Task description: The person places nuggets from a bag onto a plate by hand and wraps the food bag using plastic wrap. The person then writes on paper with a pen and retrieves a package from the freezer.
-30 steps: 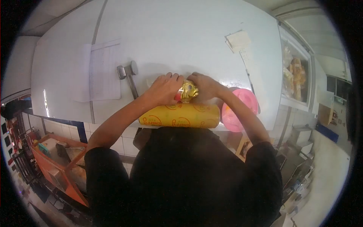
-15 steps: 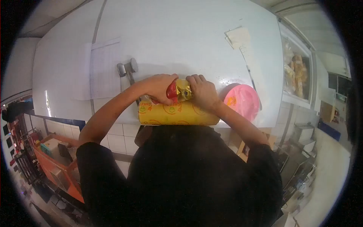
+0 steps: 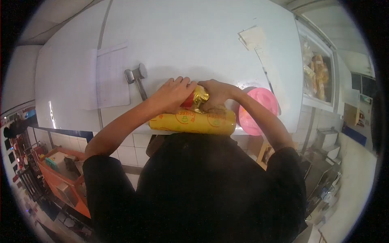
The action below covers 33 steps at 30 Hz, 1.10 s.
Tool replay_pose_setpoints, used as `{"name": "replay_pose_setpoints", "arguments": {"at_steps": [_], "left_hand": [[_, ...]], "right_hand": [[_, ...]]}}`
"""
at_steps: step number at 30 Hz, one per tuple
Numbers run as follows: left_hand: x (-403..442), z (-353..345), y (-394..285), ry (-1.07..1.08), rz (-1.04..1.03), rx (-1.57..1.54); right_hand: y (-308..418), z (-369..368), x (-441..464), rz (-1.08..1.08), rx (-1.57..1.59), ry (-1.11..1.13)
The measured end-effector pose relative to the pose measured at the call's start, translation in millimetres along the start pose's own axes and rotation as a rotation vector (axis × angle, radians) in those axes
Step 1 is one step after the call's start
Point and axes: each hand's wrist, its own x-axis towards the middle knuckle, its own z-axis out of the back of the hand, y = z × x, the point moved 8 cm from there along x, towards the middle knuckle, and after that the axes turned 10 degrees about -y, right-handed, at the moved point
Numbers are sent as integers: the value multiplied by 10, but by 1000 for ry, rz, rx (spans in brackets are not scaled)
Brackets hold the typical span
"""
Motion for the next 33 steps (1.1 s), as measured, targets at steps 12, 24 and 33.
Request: {"name": "replay_pose_setpoints", "arguments": {"at_steps": [12, 24, 33], "left_hand": [[70, -252, 215, 265, 119, -330], [-120, -9, -3, -98, -37, 15], [-238, 156, -159, -368, -83, 143]], "right_hand": [[48, -72, -67, 191, -170, -298], [206, -183, -297, 268, -562, -598], [266, 21, -378, 322, -352, -569]]}}
